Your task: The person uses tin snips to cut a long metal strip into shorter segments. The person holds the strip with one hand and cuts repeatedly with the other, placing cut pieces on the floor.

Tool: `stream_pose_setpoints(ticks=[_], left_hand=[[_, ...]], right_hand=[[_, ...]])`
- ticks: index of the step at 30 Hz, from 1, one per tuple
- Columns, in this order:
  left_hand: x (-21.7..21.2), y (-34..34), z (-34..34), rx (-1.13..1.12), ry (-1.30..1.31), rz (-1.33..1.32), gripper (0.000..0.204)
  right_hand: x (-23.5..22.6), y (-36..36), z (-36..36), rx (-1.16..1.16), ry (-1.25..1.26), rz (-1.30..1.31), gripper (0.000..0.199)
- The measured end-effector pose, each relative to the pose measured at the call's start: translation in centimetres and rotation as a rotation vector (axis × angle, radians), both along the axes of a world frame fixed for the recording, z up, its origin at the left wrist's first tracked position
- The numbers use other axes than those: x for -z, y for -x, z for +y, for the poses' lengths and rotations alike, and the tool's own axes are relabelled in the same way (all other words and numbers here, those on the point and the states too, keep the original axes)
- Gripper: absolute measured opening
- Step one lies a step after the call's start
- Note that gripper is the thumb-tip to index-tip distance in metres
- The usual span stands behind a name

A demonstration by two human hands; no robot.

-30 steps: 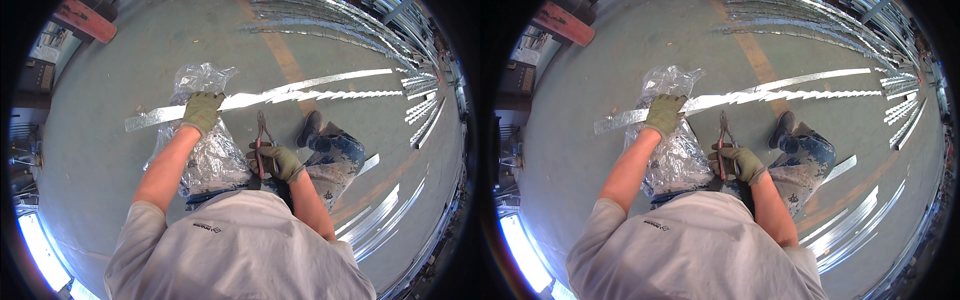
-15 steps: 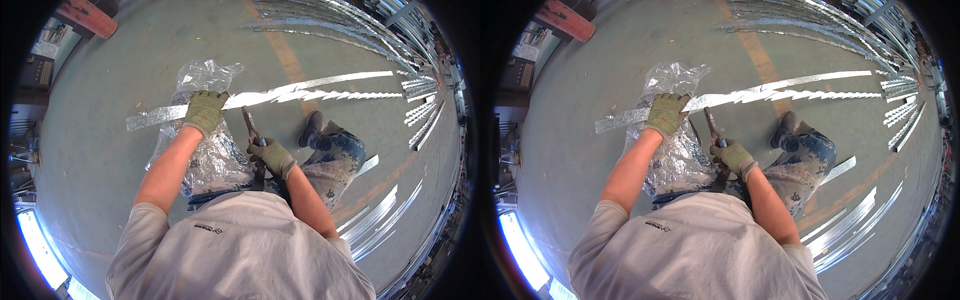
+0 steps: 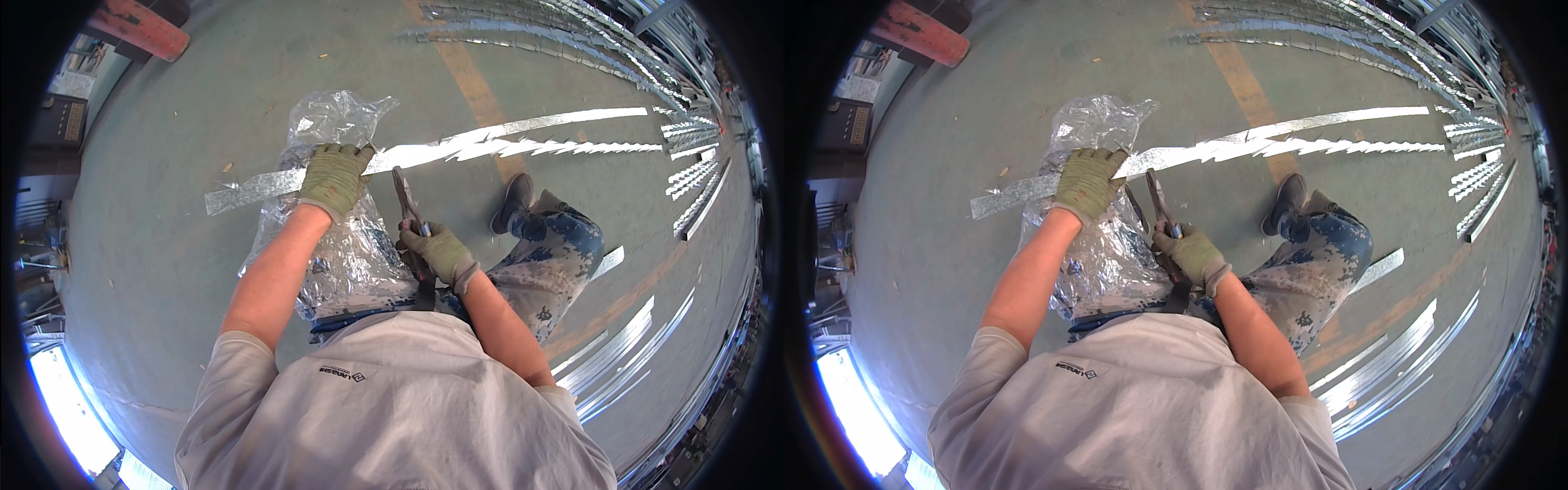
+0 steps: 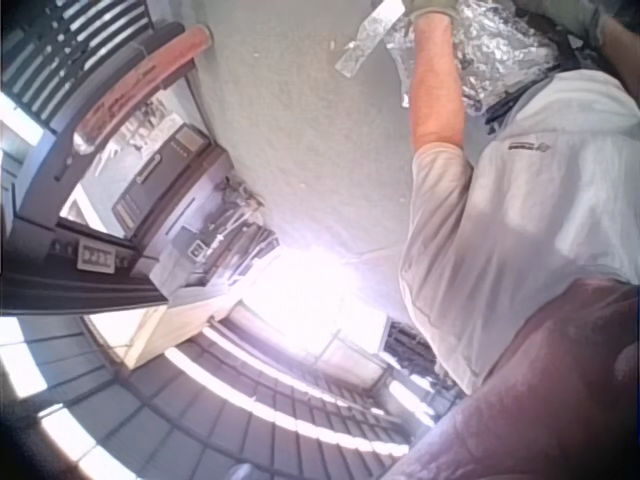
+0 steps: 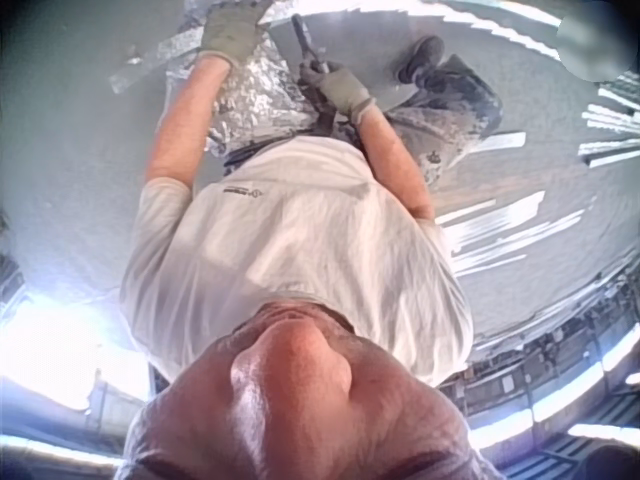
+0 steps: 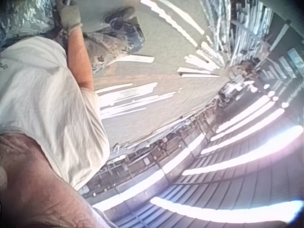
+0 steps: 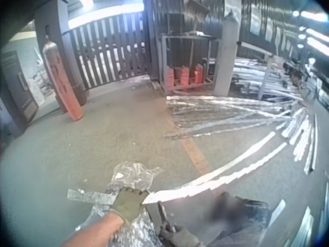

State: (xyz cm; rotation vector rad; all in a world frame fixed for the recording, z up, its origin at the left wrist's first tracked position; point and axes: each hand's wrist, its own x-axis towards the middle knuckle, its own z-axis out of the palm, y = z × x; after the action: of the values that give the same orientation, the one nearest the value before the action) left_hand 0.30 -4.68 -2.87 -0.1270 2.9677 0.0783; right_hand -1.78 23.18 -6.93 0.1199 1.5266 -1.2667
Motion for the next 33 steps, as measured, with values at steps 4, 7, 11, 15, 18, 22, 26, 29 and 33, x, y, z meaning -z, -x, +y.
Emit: stream_pose_setpoints(ticks=[4, 7, 11, 15, 18, 22, 26, 29, 33], left_hand=[[0.2, 0.0, -0.2, 0.000, -0.005, -0.015, 0.059], [0.4, -0.1, -0.3, 0.009, 0.005, 0.007, 0.059], [0.5, -0.1, -0.4, 0.014, -0.005, 0.025, 0.059], [0.6, 0.0, -0.4, -0.003, -0.012, 0.000, 0.060], [0.2, 0.1, -0.4, -0.033, -0.035, -0.031, 0.061], [-0.2, 0.2, -0.3, -0.055, -0.095, -0.011, 0.058], [0.2, 0.0, -0.7, -0.022, -0.087, 0.083, 0.053], [-0.6, 0.5, -0.3, -0.052, -0.126, 0.061, 0.054], [-0.8, 0.9, -0.5, -0.048, -0.158, 0.065, 0.056]], right_hand=[[0.9, -0.1, -0.5, -0.013, -0.061, 0.011, 0.042], [0.3, -0.3, -0.7, 0.016, 0.002, 0.009, 0.037], [-0.1, -0.5, -0.5, 0.080, 0.114, -0.069, 0.026], [0.1, -0.5, -0.2, 0.119, 0.169, -0.148, 0.019], [-0.8, -0.2, 0.1, 0.153, 0.228, -0.234, 0.018], [-0.4, -0.1, 0.5, 0.181, 0.284, -0.315, 0.018], [-0.6, 0.4, 0.5, 0.187, 0.308, -0.360, 0.016], [0.0, 1.9, 1.3, 0.054, 0.240, -0.264, 0.018], [-0.6, 3.0, 1.6, -0.029, 0.177, -0.215, 0.018]])
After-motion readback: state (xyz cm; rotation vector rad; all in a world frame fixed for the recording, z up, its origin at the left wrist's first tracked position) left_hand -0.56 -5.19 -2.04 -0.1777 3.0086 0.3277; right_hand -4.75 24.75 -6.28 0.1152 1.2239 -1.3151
